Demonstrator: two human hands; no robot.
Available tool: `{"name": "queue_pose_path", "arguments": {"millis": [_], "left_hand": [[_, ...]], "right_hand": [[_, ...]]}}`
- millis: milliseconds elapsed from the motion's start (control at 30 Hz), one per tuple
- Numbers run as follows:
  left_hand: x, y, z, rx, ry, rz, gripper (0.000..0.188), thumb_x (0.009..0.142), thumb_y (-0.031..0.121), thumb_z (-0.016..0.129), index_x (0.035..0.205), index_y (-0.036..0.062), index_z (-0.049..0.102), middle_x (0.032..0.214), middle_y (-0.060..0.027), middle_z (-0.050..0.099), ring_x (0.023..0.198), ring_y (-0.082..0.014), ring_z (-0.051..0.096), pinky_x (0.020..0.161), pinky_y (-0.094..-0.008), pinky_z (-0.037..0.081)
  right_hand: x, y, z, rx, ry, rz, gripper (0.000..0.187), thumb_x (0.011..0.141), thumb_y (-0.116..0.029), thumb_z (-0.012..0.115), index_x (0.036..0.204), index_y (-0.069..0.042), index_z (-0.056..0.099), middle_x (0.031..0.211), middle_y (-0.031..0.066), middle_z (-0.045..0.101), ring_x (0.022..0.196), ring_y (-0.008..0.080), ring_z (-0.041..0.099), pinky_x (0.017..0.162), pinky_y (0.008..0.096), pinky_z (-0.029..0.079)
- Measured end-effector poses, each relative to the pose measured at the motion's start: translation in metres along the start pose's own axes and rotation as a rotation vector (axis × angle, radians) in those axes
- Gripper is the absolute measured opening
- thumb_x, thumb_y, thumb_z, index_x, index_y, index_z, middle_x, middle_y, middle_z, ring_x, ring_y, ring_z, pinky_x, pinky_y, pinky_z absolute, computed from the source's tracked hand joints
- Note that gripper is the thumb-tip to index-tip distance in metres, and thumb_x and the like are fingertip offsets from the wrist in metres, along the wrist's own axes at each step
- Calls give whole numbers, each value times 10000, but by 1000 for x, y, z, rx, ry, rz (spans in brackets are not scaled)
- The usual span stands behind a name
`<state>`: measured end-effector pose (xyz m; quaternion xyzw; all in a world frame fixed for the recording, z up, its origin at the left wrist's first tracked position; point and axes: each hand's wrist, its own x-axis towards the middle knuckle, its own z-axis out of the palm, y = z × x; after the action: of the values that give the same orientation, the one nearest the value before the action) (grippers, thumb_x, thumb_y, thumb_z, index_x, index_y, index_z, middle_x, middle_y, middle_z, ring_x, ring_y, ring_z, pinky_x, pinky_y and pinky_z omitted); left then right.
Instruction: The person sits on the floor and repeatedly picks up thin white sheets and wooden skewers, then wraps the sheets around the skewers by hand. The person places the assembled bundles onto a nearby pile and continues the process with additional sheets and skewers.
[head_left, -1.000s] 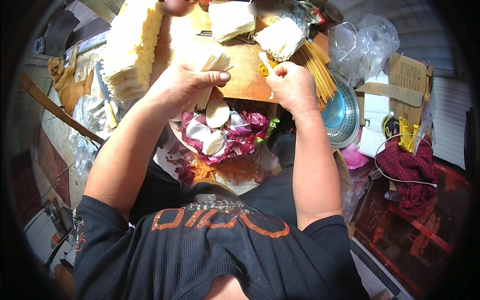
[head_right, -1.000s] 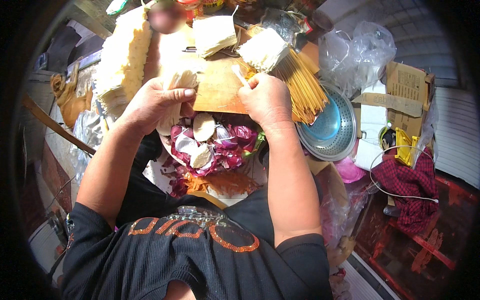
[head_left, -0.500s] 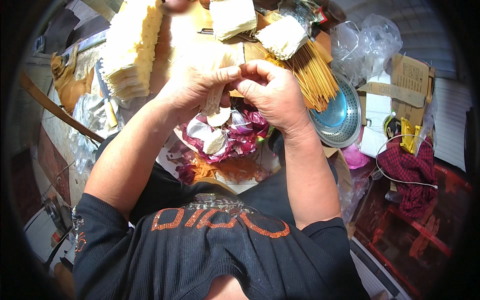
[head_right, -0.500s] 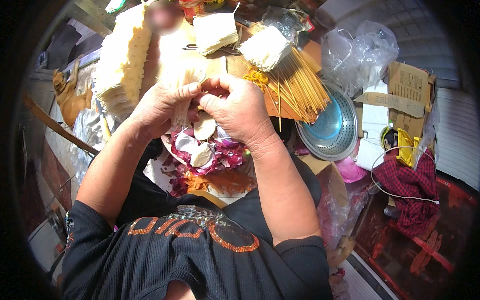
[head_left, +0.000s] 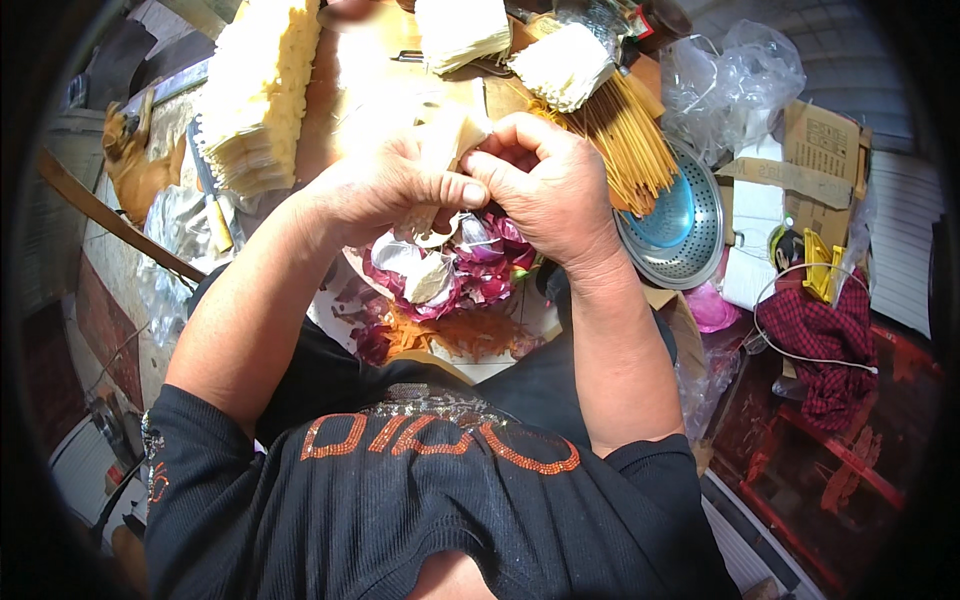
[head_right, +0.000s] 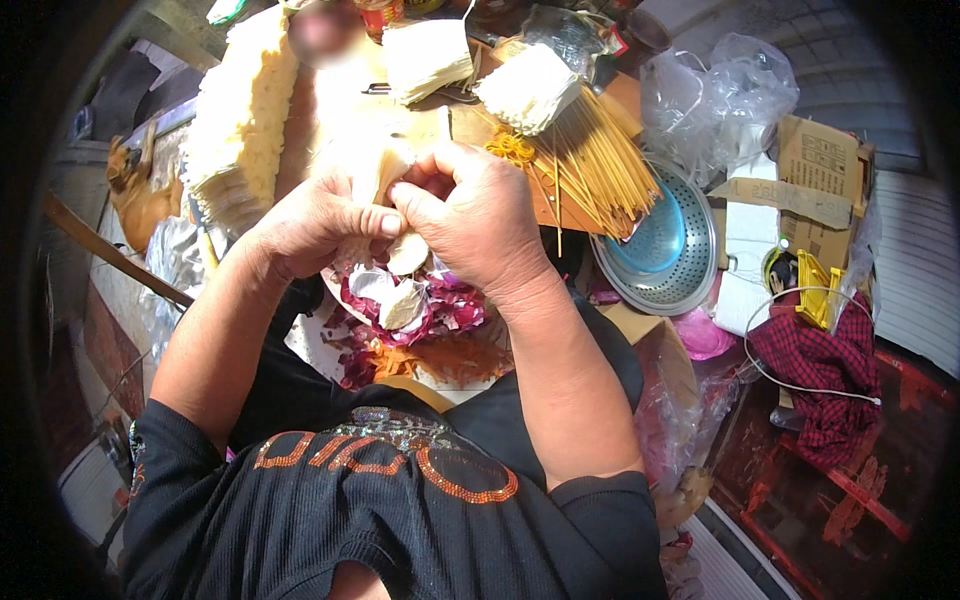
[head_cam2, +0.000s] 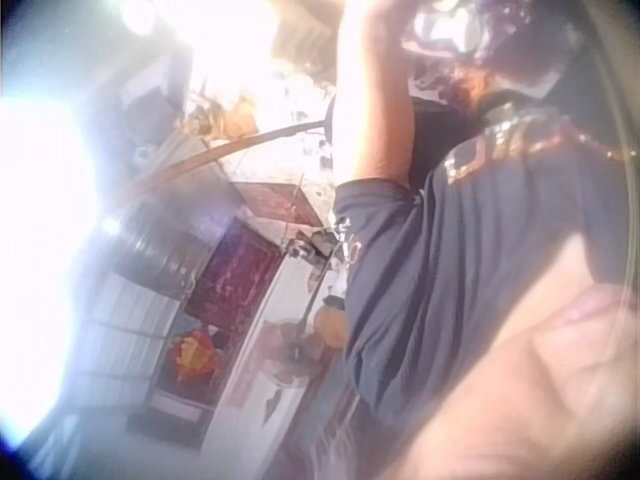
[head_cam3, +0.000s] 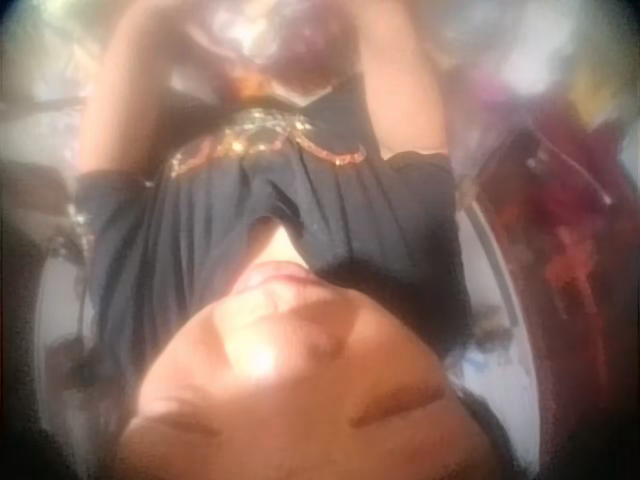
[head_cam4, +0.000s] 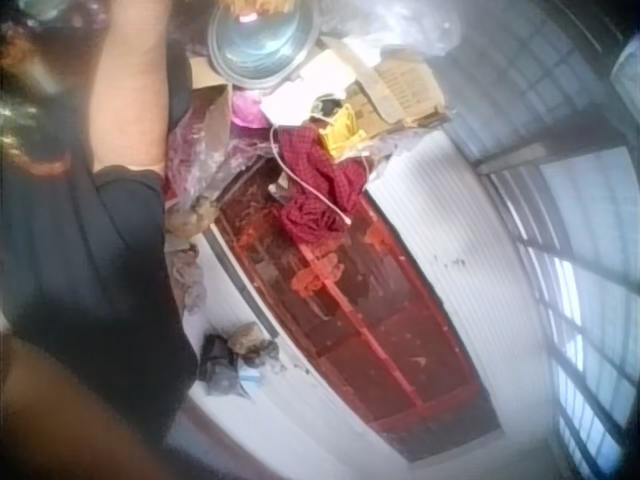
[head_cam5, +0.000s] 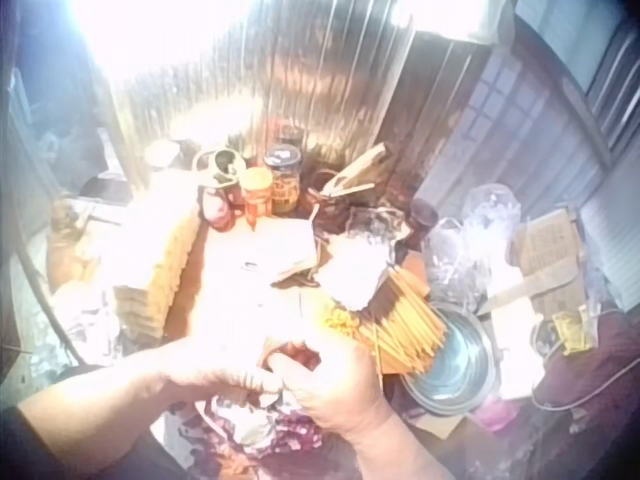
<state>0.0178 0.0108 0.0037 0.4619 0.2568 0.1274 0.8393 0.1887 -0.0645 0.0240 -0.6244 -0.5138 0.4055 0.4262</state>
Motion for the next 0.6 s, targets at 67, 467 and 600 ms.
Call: {"name": "queue_pose_path", "arguments": {"millis": [67, 467, 600], "left_hand": [[-1, -1, -2, 94, 43, -63, 219, 821, 105, 729, 978, 5, 613, 742, -33, 599, 599, -104, 572, 530, -255, 486], [3, -1, 12, 442, 206, -35, 135, 879, 78, 653, 996, 27, 610, 752, -8, 586, 624, -73, 550, 559, -243, 489], [-1, 2, 6, 431, 108, -24, 189, 857, 96, 660, 1010, 3, 601, 774, -7, 582, 662, -78, 549, 574, -223, 464]], "right_hand": [[-1, -3, -1, 15, -13, 11, 142, 781, -106, 709, 851, 8, 662, 739, 79, 669, 670, 124, 633, 640, 272, 520], [-2, -6, 4, 51, -46, 85, 153, 810, -121, 692, 890, 10, 684, 760, 80, 690, 690, 96, 626, 657, 264, 522], [-2, -6, 4, 182, -36, 135, 144, 824, -117, 682, 879, 16, 681, 754, 71, 687, 690, 93, 624, 646, 255, 517]]}}
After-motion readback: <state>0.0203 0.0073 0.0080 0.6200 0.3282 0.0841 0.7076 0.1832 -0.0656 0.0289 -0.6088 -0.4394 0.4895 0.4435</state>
